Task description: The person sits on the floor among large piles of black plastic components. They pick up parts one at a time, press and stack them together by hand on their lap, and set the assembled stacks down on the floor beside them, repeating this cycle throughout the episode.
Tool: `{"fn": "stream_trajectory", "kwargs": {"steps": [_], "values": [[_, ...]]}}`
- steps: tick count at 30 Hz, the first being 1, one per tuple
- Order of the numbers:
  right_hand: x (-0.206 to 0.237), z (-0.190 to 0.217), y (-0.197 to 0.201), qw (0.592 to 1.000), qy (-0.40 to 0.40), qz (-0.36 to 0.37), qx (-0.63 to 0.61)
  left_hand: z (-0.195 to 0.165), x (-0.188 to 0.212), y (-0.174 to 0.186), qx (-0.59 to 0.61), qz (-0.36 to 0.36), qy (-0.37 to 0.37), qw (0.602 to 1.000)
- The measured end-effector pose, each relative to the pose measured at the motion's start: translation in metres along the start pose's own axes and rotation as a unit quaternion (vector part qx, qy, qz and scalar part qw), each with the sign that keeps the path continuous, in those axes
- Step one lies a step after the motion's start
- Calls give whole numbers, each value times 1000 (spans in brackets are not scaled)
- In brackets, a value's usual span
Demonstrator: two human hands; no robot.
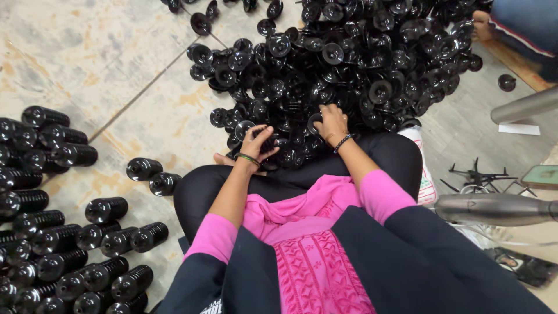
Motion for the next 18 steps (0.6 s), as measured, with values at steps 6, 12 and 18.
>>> {"fn": "stream_trajectory", "kwargs": {"steps": [6, 12, 18], "values": [[-8, -12, 0, 997, -59, -5, -58, 1, -10, 4, 41, -11, 6, 999], [32, 54, -6, 936, -69, -12, -344, 9, -12, -1, 24, 37, 13, 999], [39, 97, -14, 887, 139, 112, -426, 5, -4, 1, 24, 23, 28, 999]]}}
Point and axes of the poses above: each hand's wrist, its own x-axis away from the middle knuckle, its own y-axis out of the back of the hand, z = x × y, the point moved 8 cm from there along -x, towards the middle knuckle, and after that the axes turned 1 degree about -y, right-handed, at the moved point
